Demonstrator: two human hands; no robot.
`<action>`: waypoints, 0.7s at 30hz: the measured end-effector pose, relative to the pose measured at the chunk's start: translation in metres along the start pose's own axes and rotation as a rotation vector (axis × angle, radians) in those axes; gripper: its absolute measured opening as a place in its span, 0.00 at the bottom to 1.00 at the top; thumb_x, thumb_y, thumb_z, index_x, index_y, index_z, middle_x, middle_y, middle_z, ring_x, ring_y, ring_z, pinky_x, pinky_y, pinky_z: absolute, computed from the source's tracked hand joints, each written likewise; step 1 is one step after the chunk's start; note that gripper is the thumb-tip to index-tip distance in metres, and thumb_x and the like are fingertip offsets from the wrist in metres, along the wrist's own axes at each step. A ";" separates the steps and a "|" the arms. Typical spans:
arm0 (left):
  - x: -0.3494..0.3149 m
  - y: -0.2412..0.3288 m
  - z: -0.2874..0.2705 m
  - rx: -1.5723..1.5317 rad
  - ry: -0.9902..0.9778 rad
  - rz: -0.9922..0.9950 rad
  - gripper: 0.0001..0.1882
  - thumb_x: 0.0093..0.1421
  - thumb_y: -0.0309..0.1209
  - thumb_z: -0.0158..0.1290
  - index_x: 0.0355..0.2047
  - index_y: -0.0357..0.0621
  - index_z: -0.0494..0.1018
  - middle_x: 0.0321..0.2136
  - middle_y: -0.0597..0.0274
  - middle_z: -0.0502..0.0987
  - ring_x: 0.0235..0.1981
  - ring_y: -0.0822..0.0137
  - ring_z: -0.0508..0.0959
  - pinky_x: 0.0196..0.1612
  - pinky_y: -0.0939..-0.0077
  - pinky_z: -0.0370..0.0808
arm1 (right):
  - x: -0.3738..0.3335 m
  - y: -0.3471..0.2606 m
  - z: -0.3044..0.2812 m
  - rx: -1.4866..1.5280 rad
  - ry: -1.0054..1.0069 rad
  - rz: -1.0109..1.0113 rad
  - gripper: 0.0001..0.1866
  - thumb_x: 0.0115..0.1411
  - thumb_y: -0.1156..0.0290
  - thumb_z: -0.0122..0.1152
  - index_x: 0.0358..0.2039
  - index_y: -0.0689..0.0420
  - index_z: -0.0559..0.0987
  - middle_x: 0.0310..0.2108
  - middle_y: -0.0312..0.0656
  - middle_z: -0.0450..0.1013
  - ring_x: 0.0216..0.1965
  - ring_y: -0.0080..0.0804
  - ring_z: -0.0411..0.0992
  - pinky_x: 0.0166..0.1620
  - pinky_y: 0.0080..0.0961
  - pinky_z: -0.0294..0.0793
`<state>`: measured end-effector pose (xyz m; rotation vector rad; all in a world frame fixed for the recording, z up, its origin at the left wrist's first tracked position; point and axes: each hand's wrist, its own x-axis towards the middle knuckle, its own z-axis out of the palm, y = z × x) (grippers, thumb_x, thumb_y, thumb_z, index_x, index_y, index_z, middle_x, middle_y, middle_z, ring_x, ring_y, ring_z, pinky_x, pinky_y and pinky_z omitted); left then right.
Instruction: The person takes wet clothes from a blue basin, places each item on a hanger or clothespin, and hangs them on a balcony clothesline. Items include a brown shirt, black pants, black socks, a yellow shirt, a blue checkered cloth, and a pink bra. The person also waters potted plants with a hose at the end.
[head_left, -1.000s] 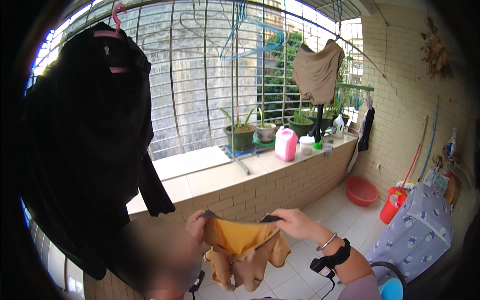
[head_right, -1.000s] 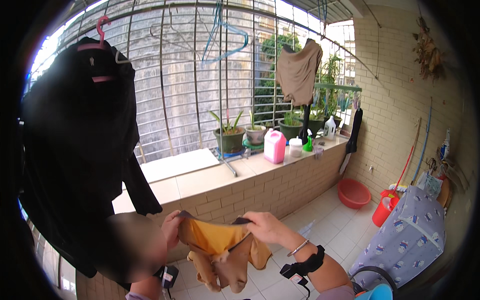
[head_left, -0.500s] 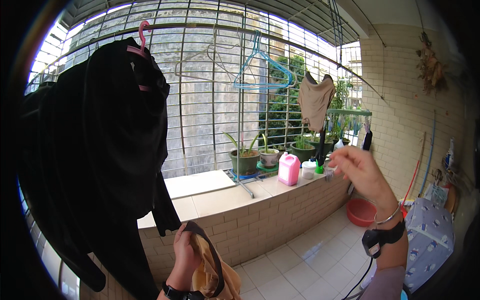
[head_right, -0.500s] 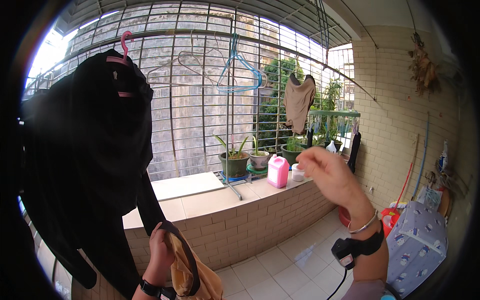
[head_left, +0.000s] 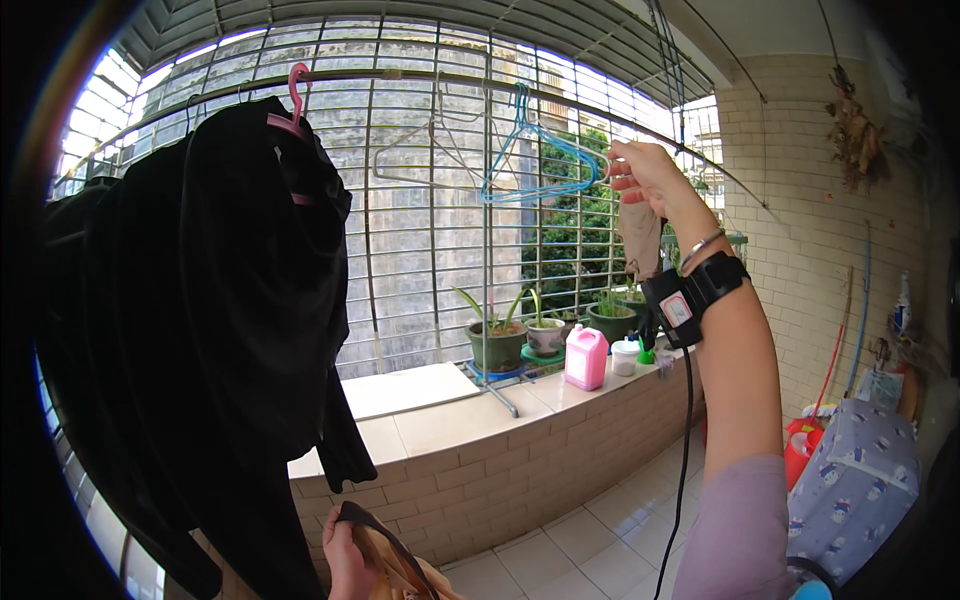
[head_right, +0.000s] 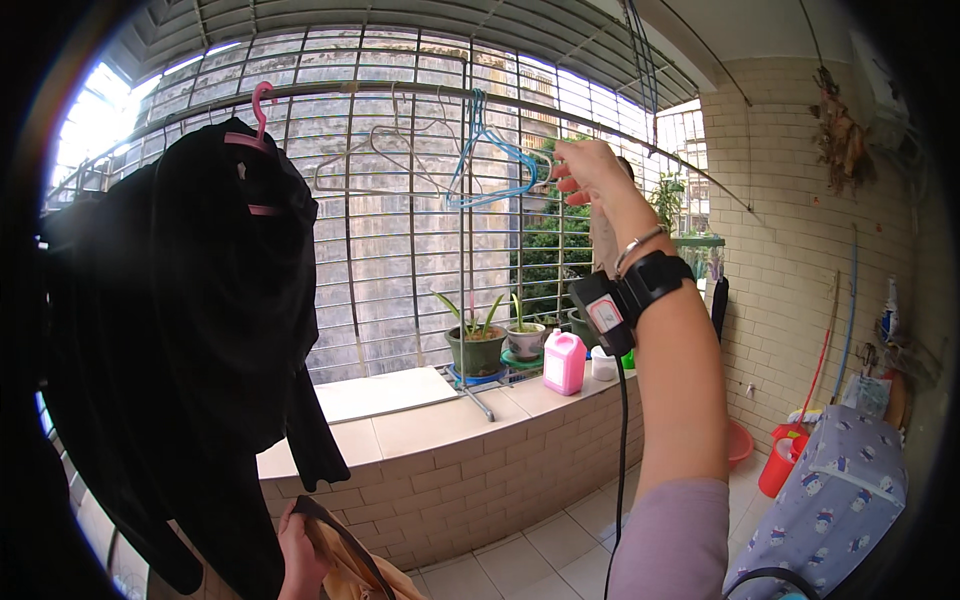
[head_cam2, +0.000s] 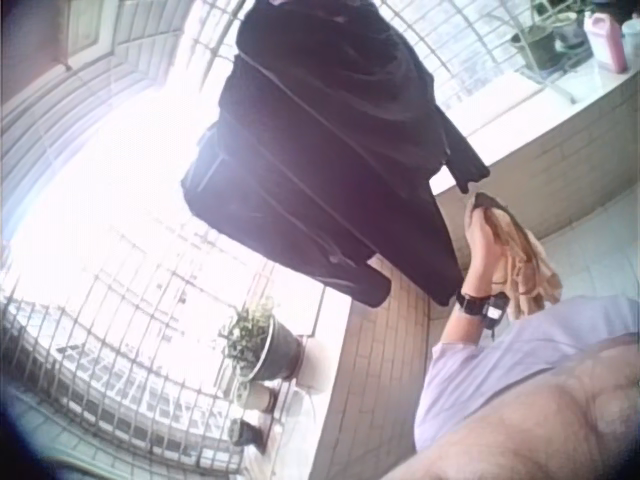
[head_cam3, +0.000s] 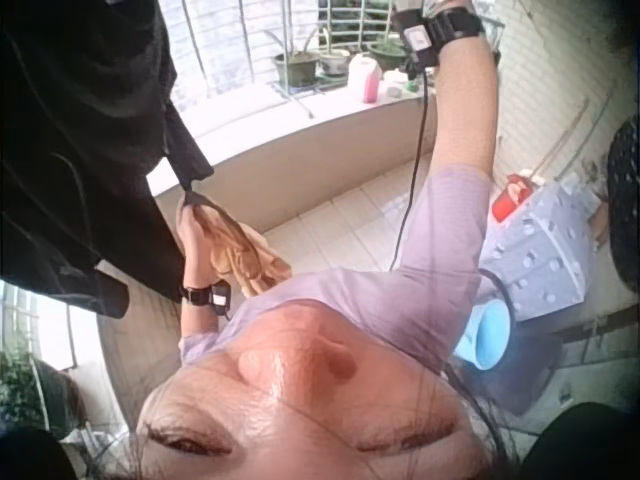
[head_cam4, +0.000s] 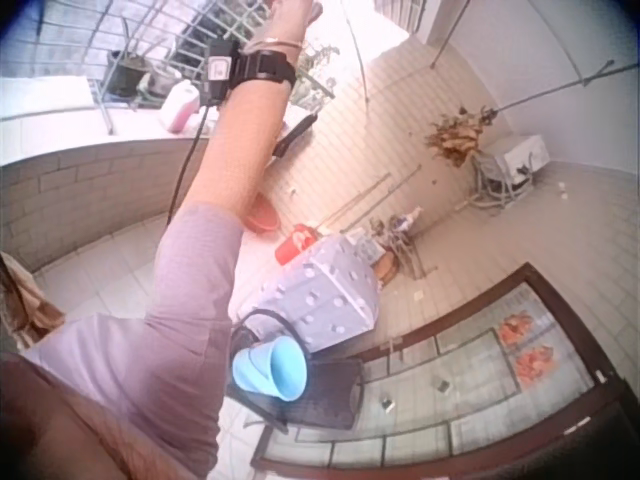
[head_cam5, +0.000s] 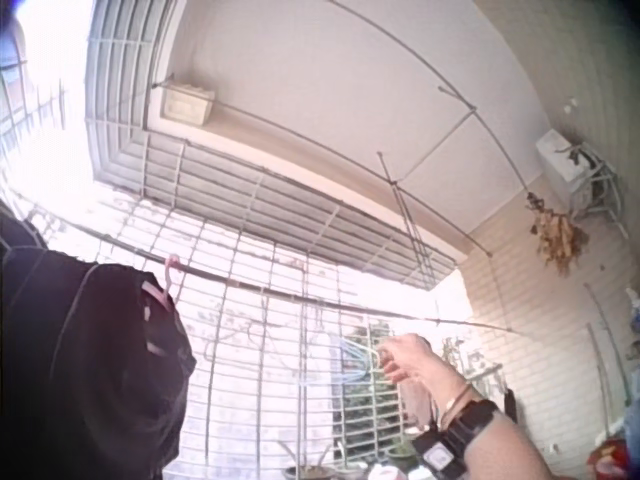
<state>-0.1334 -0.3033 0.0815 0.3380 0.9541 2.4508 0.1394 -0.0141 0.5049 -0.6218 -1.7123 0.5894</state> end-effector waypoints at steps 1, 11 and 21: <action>0.000 -0.001 -0.003 -0.022 0.018 0.027 0.07 0.61 0.26 0.41 0.37 0.41 0.68 0.29 0.58 0.74 0.30 0.64 0.76 0.34 0.70 0.76 | 0.007 -0.001 0.008 0.040 -0.029 0.063 0.20 0.62 0.53 0.51 0.41 0.58 0.74 0.28 0.35 0.74 0.23 0.19 0.69 0.23 0.16 0.70; -0.002 0.000 -0.024 0.042 0.154 0.122 0.09 0.60 0.24 0.42 0.40 0.41 0.67 0.30 0.59 0.73 0.32 0.64 0.76 0.36 0.70 0.77 | 0.049 0.026 0.042 0.105 -0.016 0.099 0.13 0.56 0.66 0.53 0.17 0.58 0.74 0.10 0.32 0.60 0.08 0.20 0.54 0.10 0.20 0.49; 0.001 -0.022 -0.017 0.049 0.209 0.128 0.09 0.60 0.25 0.42 0.40 0.41 0.67 0.31 0.59 0.73 0.31 0.64 0.75 0.36 0.68 0.76 | 0.077 0.073 0.036 -0.482 0.418 -0.332 0.19 0.56 0.57 0.53 0.21 0.62 0.76 0.25 0.55 0.75 0.29 0.55 0.73 0.36 0.44 0.71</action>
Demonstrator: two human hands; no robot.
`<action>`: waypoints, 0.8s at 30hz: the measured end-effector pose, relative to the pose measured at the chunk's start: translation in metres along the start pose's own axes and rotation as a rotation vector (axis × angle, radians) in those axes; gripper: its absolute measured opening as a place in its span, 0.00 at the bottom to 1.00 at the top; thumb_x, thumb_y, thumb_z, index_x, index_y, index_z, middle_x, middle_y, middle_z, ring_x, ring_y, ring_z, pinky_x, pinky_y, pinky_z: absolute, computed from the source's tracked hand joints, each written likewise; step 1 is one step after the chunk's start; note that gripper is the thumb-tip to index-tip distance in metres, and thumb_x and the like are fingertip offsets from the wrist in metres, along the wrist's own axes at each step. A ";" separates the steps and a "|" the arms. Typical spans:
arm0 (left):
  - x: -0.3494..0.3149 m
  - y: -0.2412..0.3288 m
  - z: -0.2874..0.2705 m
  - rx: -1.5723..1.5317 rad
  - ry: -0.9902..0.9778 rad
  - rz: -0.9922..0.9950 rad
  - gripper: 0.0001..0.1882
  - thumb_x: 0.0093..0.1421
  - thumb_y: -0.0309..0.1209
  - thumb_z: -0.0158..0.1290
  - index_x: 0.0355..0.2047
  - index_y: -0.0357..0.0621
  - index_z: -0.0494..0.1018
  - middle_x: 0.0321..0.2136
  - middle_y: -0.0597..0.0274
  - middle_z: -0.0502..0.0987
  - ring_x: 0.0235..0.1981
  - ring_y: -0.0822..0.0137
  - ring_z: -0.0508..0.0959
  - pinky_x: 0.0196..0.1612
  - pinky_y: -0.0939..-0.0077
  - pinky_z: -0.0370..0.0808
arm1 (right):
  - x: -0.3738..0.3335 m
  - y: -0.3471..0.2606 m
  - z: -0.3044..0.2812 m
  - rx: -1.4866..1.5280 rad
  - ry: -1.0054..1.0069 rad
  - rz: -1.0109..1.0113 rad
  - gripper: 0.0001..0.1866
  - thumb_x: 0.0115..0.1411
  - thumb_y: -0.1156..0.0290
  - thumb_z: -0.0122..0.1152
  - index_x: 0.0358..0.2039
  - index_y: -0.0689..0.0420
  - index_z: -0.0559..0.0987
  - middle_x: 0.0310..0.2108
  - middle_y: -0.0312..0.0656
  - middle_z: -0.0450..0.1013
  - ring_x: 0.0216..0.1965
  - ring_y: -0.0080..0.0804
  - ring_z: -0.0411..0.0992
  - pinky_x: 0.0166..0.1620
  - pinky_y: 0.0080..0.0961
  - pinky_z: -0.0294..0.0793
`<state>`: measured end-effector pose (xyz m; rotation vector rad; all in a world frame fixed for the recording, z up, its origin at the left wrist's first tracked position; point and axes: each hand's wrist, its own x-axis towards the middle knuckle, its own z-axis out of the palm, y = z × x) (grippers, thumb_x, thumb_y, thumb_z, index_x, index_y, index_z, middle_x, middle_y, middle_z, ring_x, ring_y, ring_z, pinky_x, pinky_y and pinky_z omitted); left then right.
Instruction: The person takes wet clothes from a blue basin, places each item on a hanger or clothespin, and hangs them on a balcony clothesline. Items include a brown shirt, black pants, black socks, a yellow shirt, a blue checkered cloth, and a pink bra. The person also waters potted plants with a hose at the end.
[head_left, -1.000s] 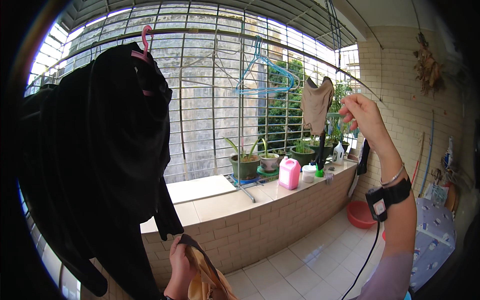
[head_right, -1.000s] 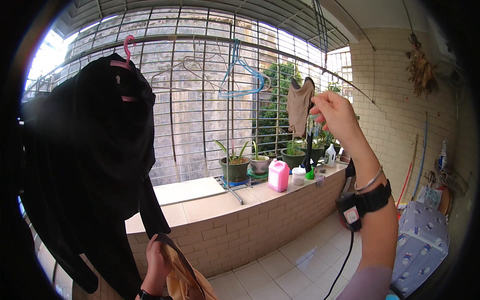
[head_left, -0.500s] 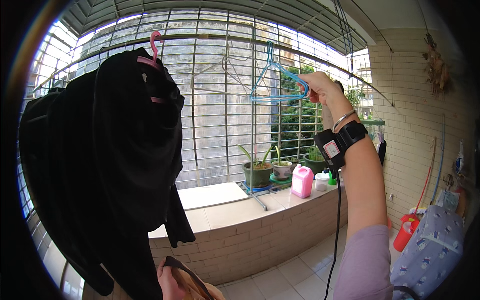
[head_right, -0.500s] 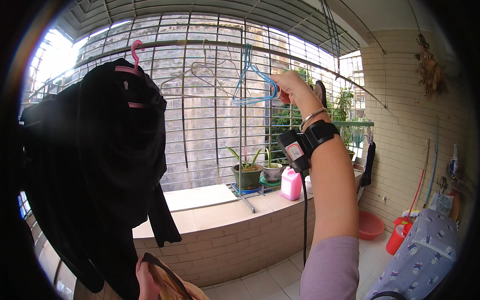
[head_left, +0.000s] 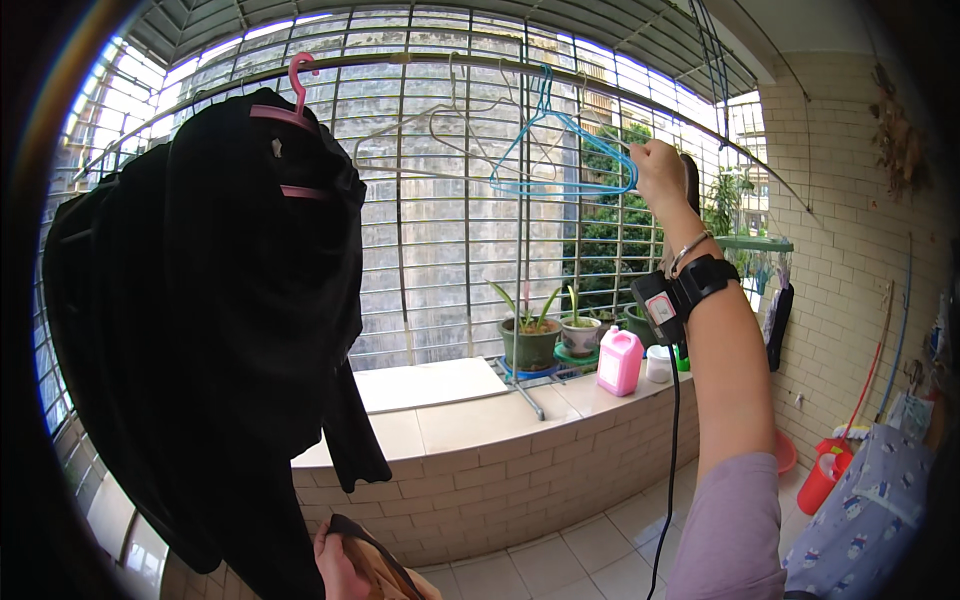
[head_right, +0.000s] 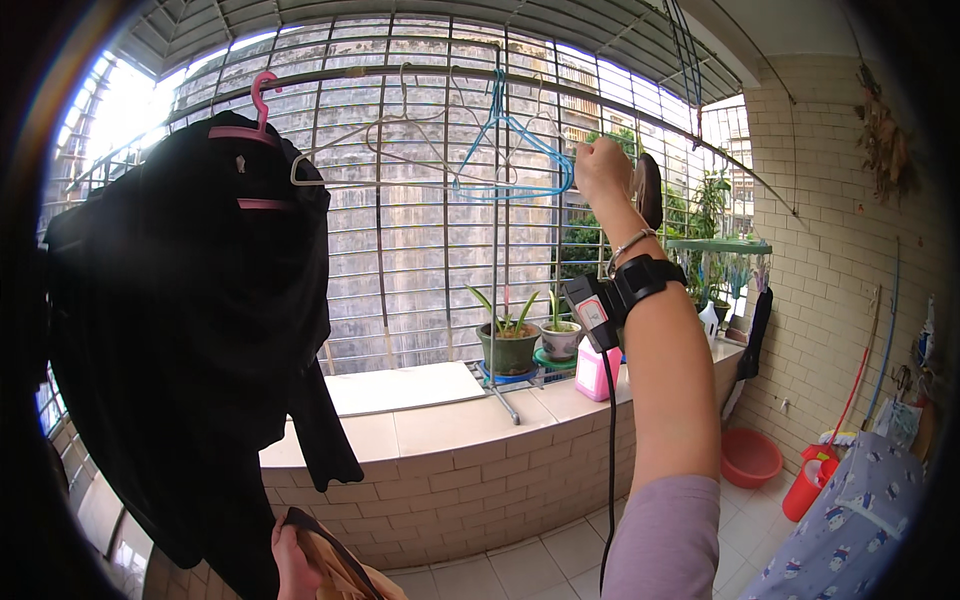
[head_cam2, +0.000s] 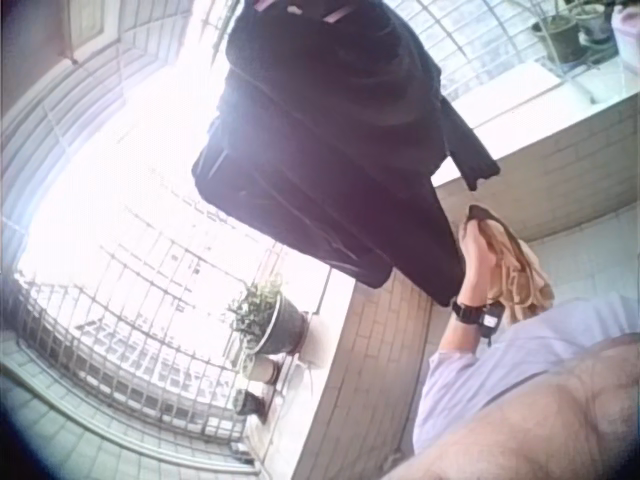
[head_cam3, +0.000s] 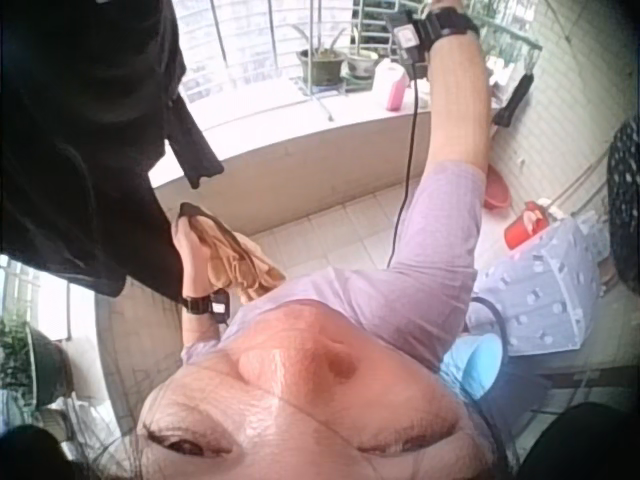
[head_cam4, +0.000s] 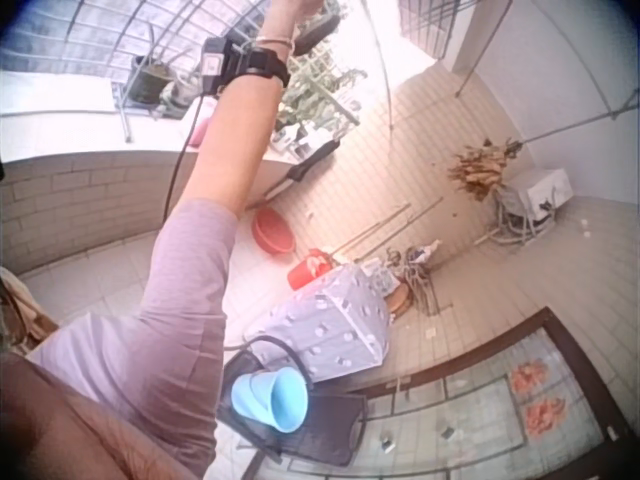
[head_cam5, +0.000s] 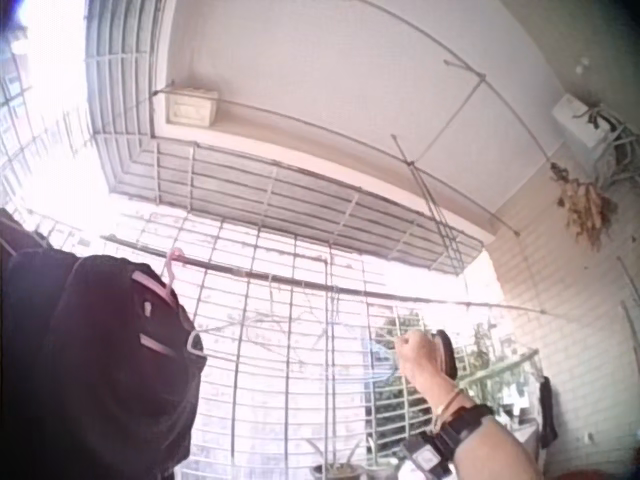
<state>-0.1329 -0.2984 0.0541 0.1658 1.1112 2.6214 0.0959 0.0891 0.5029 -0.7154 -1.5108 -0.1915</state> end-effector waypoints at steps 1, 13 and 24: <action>0.000 -0.002 0.001 -0.001 0.015 -0.004 0.08 0.60 0.25 0.42 0.40 0.41 0.67 0.31 0.59 0.73 0.31 0.64 0.75 0.36 0.68 0.76 | 0.001 0.005 0.000 -0.007 0.004 -0.025 0.18 0.58 0.57 0.52 0.23 0.61 0.77 0.26 0.55 0.75 0.31 0.56 0.74 0.37 0.46 0.72; -0.008 -0.018 0.029 0.014 -0.005 -0.059 0.09 0.61 0.26 0.41 0.41 0.42 0.66 0.31 0.59 0.73 0.33 0.64 0.75 0.38 0.68 0.75 | -0.009 0.057 -0.005 -0.109 0.168 0.039 0.15 0.64 0.61 0.46 0.32 0.61 0.73 0.29 0.55 0.75 0.32 0.56 0.74 0.36 0.48 0.72; -0.027 -0.052 0.080 0.047 -0.070 -0.152 0.10 0.62 0.29 0.44 0.44 0.44 0.65 0.34 0.59 0.73 0.37 0.63 0.74 0.41 0.67 0.75 | 0.008 0.081 -0.012 -0.098 0.195 -0.011 0.17 0.65 0.60 0.45 0.30 0.62 0.73 0.27 0.56 0.74 0.31 0.57 0.74 0.36 0.46 0.73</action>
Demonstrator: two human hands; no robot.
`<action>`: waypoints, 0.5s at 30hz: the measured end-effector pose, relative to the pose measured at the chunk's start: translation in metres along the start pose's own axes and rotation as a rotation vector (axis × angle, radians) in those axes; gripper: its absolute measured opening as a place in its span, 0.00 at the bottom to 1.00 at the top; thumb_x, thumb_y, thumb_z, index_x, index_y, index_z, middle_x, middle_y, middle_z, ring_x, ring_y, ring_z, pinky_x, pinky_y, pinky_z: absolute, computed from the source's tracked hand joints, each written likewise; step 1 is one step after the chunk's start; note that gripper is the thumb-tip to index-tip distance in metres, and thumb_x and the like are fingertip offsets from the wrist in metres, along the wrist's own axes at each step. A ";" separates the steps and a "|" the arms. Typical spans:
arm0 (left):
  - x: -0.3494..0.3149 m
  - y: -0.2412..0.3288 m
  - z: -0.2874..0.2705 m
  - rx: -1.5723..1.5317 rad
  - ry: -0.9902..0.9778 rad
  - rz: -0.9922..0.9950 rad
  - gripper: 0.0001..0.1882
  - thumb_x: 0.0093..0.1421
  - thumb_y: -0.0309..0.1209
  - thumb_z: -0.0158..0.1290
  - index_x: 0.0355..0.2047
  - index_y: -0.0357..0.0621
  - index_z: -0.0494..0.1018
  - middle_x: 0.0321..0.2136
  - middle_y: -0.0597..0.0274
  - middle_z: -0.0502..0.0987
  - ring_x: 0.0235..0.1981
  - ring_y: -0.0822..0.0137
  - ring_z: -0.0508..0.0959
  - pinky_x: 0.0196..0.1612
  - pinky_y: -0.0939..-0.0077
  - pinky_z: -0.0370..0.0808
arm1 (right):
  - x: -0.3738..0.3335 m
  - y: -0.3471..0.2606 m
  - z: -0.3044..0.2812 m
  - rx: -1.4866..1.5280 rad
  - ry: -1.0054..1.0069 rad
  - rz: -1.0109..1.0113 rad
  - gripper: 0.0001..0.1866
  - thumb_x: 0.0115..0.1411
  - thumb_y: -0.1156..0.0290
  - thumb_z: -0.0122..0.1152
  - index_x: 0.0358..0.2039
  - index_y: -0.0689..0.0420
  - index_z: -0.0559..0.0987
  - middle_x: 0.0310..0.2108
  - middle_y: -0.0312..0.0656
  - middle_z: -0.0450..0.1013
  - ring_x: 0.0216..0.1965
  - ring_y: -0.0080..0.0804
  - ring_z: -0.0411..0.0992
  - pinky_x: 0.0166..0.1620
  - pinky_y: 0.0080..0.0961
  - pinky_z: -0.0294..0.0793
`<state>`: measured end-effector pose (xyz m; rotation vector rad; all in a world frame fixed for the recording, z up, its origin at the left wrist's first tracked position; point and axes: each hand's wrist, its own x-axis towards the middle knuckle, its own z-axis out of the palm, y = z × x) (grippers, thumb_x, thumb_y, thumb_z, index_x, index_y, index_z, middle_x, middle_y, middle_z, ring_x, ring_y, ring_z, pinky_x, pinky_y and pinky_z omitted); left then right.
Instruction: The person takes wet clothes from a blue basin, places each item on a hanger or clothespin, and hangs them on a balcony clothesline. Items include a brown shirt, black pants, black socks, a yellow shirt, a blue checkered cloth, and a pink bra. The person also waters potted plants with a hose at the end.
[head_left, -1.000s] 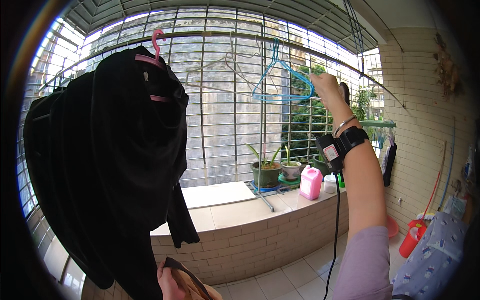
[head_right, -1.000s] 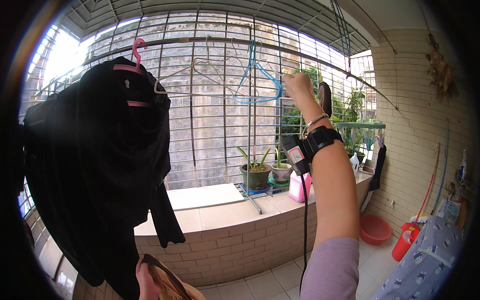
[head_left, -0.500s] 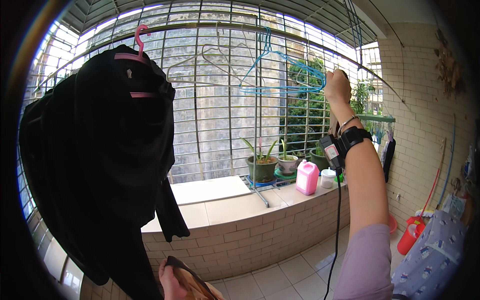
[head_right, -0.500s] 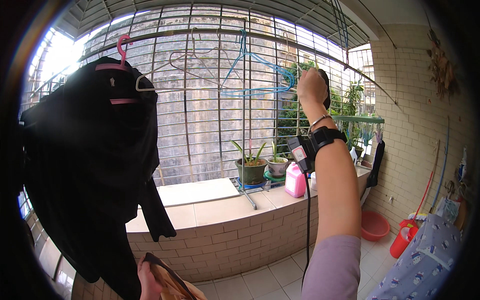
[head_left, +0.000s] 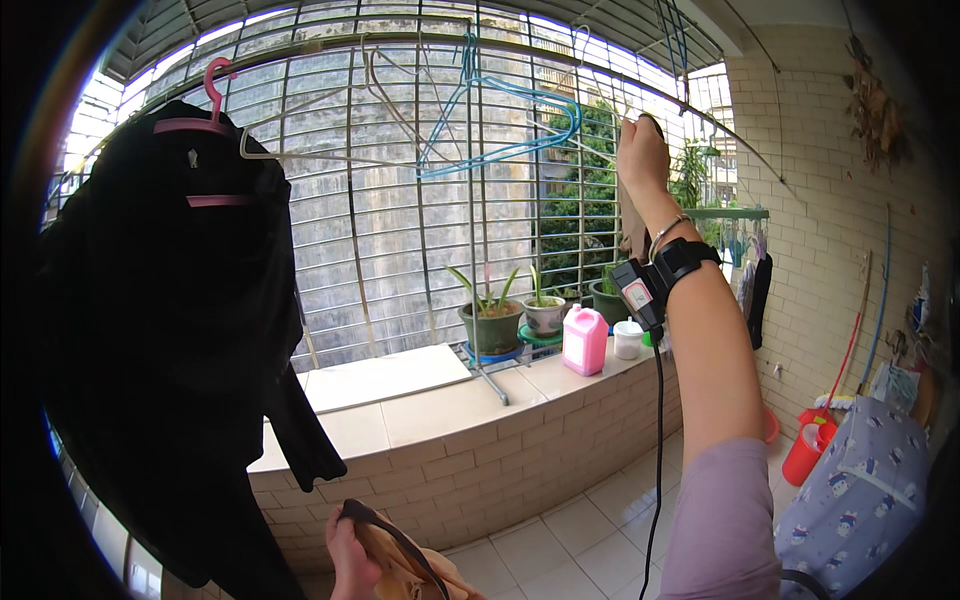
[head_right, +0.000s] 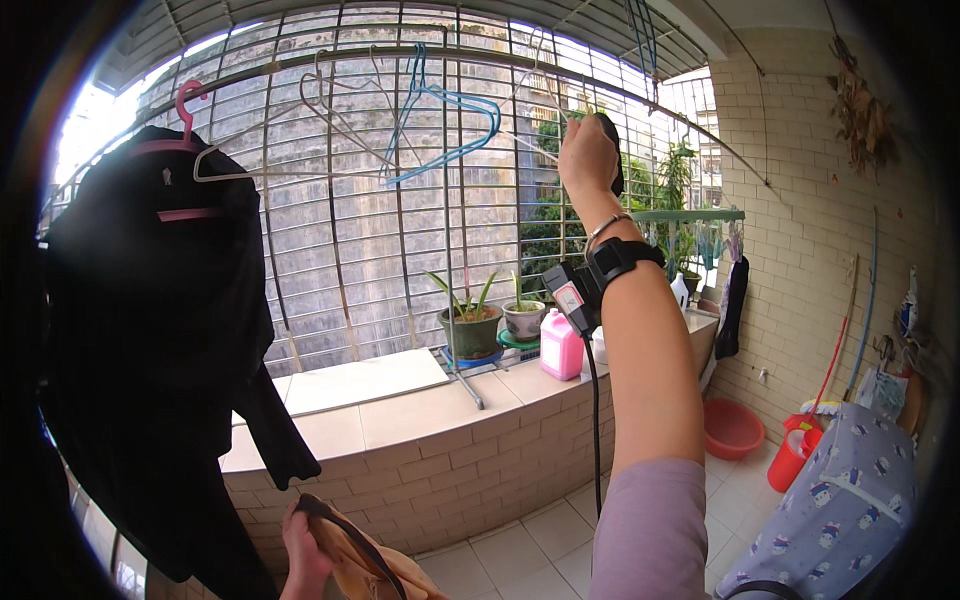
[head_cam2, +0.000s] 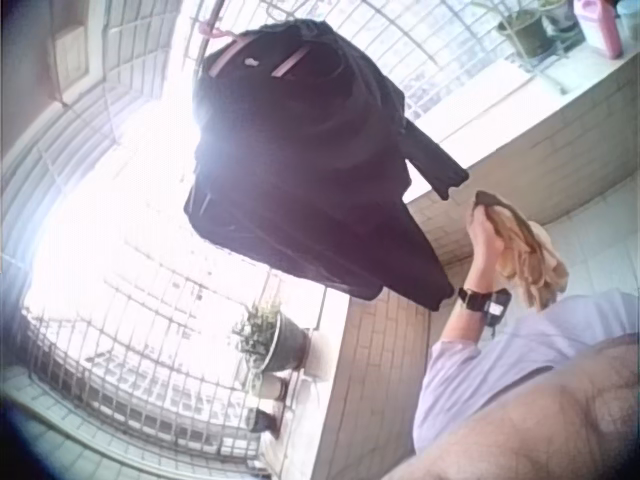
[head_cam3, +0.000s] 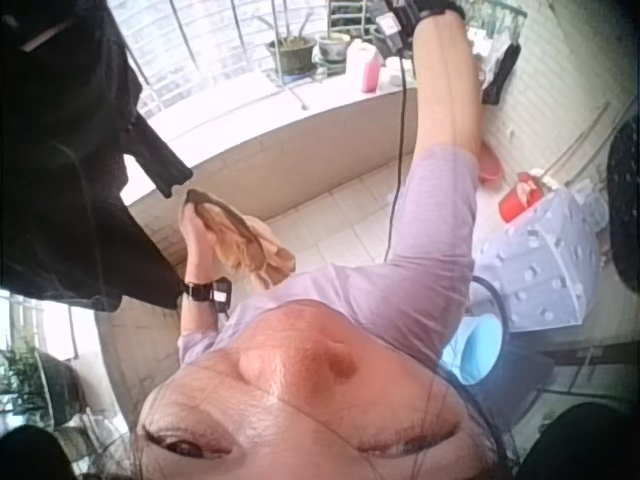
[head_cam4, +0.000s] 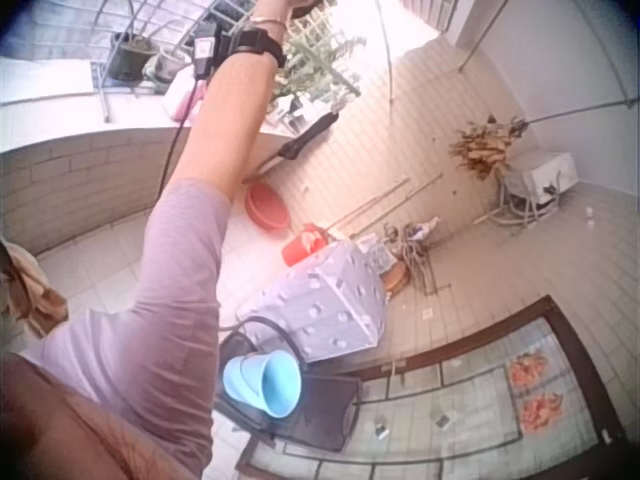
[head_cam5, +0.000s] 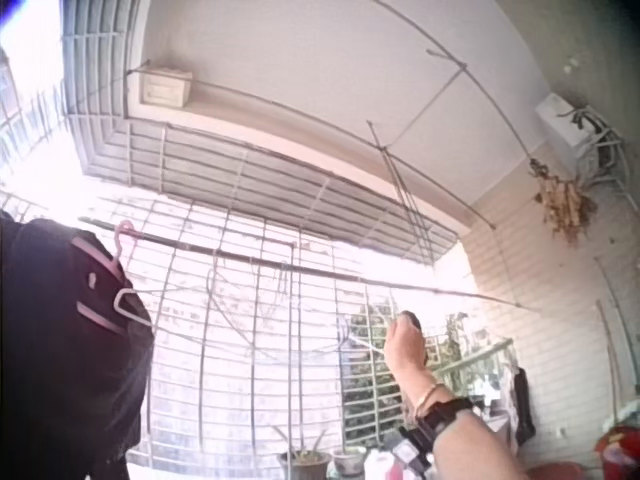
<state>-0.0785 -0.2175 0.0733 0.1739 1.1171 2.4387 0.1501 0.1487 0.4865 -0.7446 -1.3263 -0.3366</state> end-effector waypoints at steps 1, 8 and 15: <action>0.000 -0.002 0.002 0.011 -0.023 0.005 0.12 0.62 0.29 0.43 0.46 0.43 0.64 0.36 0.58 0.72 0.38 0.63 0.74 0.42 0.66 0.74 | -0.001 0.001 0.001 0.011 0.015 -0.017 0.17 0.65 0.60 0.44 0.31 0.62 0.72 0.27 0.56 0.75 0.31 0.55 0.74 0.35 0.46 0.73; 0.005 -0.010 0.010 -0.016 -0.108 0.015 0.05 0.62 0.28 0.44 0.37 0.45 0.68 0.32 0.61 0.73 0.34 0.66 0.75 0.39 0.72 0.74 | -0.076 0.037 -0.050 0.524 -0.023 0.269 0.17 0.64 0.56 0.51 0.26 0.57 0.72 0.15 0.37 0.64 0.18 0.22 0.65 0.21 0.24 0.66; 0.018 -0.004 0.056 0.166 -0.194 -0.029 0.06 0.61 0.28 0.42 0.33 0.45 0.70 0.28 0.62 0.74 0.30 0.67 0.76 0.35 0.70 0.75 | -0.272 0.077 -0.172 1.373 -0.927 0.918 0.18 0.67 0.61 0.43 0.56 0.46 0.58 0.39 0.48 0.70 0.21 0.33 0.73 0.18 0.23 0.70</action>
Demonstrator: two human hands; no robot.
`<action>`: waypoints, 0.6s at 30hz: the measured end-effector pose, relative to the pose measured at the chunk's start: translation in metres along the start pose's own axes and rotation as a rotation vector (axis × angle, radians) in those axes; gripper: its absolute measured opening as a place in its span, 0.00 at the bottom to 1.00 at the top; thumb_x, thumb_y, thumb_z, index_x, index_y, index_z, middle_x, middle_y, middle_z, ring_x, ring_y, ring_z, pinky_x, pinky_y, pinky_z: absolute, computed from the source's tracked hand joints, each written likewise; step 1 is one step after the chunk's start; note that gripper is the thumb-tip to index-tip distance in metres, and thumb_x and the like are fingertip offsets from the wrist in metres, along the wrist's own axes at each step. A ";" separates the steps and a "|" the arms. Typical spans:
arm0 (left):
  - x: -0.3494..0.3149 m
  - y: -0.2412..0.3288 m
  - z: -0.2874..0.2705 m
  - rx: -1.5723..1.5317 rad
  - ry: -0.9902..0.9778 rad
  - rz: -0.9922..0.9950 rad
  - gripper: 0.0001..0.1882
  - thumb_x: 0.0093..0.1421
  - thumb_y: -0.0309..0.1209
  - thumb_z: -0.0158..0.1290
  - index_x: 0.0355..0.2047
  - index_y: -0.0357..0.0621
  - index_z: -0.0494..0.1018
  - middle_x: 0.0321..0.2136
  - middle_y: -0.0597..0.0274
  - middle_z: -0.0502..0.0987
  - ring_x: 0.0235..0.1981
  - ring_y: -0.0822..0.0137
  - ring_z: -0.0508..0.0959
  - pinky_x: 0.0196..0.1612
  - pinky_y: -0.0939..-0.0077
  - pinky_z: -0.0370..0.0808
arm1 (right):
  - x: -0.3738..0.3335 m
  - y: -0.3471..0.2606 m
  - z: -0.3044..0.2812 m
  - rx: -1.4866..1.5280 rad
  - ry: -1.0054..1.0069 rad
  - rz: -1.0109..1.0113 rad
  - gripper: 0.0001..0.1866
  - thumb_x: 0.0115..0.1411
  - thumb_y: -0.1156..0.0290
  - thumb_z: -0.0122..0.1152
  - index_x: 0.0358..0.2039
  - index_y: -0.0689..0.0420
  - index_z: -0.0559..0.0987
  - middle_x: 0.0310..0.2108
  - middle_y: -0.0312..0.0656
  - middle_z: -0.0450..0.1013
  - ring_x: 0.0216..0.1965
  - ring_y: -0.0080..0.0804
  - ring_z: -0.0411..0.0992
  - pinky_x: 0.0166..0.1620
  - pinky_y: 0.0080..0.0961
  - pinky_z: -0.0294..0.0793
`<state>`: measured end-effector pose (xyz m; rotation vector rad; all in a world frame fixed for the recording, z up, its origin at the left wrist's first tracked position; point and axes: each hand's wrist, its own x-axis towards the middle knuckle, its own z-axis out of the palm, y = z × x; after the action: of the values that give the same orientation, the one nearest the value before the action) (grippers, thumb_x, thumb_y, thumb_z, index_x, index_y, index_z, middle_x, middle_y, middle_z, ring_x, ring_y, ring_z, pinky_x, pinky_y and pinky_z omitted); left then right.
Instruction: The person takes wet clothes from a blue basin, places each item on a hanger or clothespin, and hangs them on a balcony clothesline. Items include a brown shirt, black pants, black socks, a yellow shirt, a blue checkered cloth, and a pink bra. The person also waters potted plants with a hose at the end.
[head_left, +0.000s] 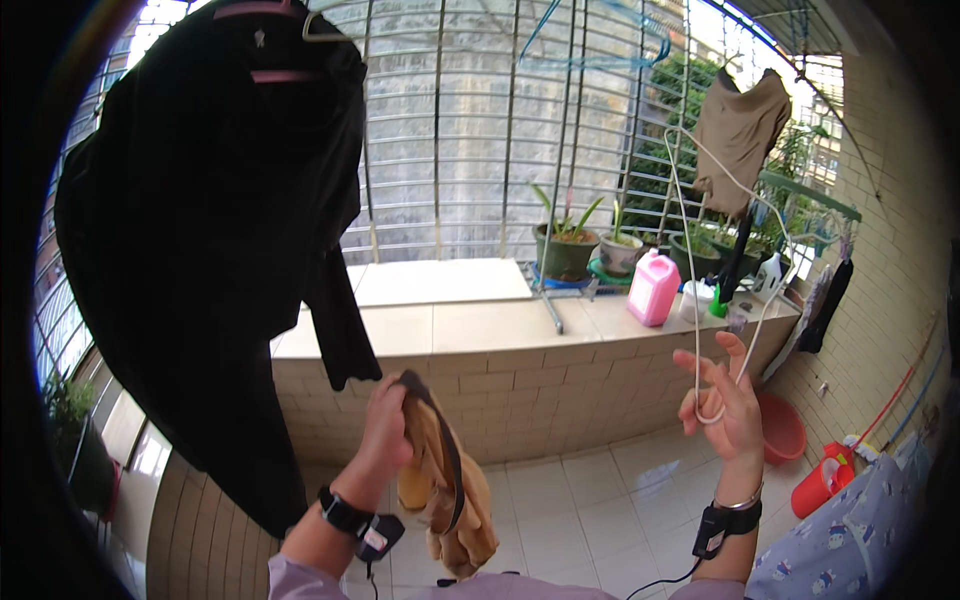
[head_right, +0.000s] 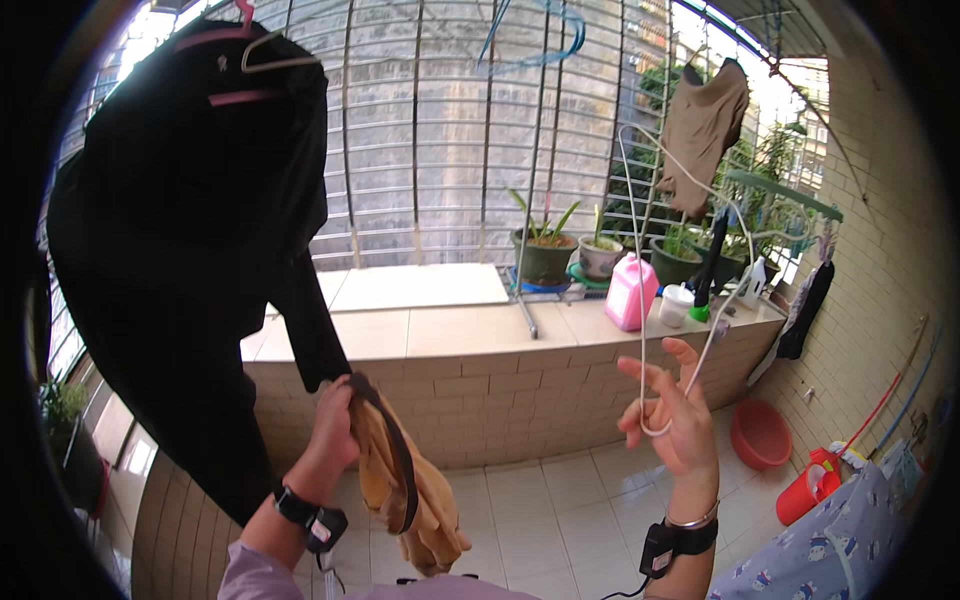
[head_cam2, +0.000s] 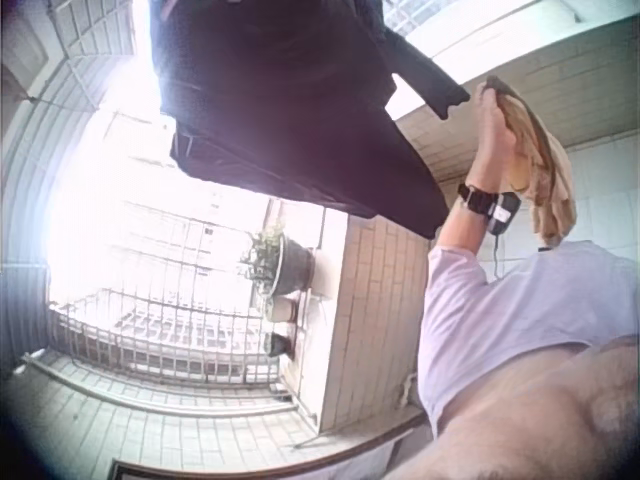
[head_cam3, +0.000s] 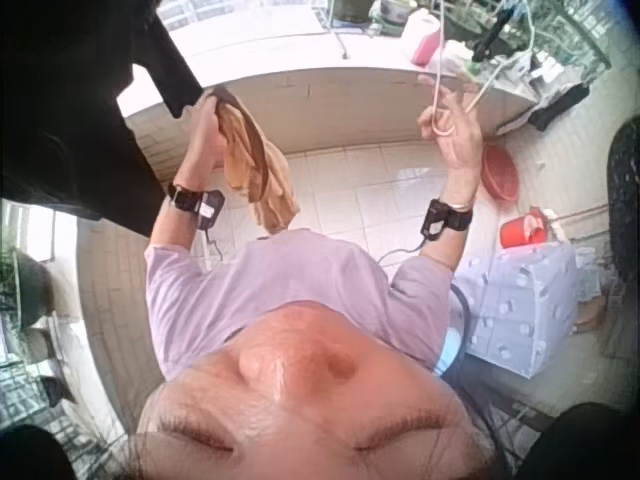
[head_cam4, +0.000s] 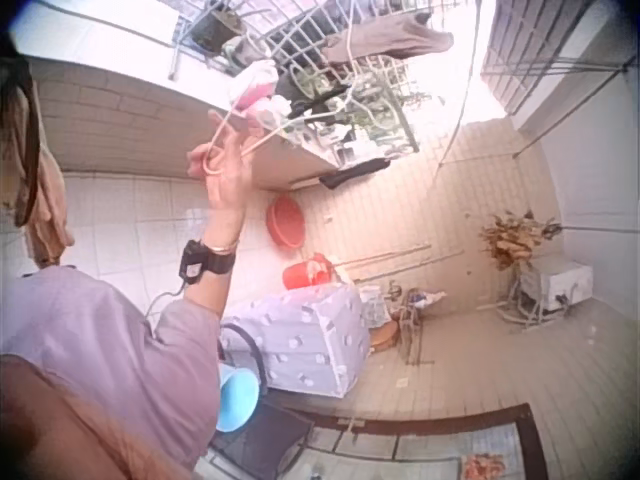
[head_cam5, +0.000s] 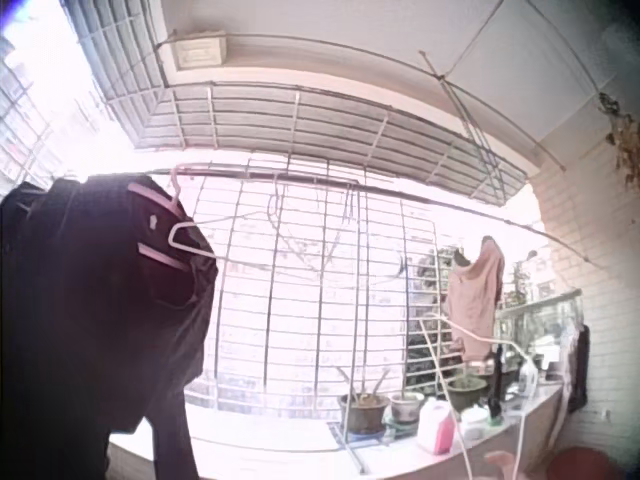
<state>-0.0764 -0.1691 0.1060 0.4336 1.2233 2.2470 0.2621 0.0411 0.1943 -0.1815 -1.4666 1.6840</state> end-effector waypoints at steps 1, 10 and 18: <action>0.006 0.005 0.009 0.043 -0.007 -0.008 0.06 0.61 0.28 0.42 0.32 0.45 0.70 0.28 0.62 0.74 0.29 0.67 0.76 0.35 0.71 0.76 | -0.019 0.013 -0.003 0.059 -0.039 0.052 0.22 0.68 0.61 0.42 0.61 0.45 0.56 0.39 0.50 0.70 0.19 0.32 0.72 0.17 0.22 0.68; 0.064 0.066 0.049 1.058 -0.181 0.365 0.06 0.56 0.28 0.52 0.27 0.41 0.67 0.20 0.69 0.71 0.20 0.79 0.69 0.24 0.82 0.67 | -0.137 0.072 -0.044 0.297 -0.476 0.632 0.26 0.70 0.55 0.33 0.62 0.57 0.58 0.31 0.45 0.67 0.15 0.17 0.52 0.18 0.12 0.52; 0.063 0.042 0.069 1.425 -0.162 0.564 0.10 0.52 0.31 0.53 0.29 0.36 0.68 0.19 0.51 0.74 0.21 0.61 0.75 0.29 0.71 0.72 | -0.126 0.066 -0.002 -0.030 -0.406 0.737 0.24 0.70 0.61 0.36 0.59 0.64 0.62 0.28 0.38 0.64 0.16 0.14 0.52 0.19 0.12 0.54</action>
<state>-0.1044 -0.1039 0.1796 1.5535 2.6731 1.2105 0.3071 -0.0376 0.0840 -0.4614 -1.8628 2.3891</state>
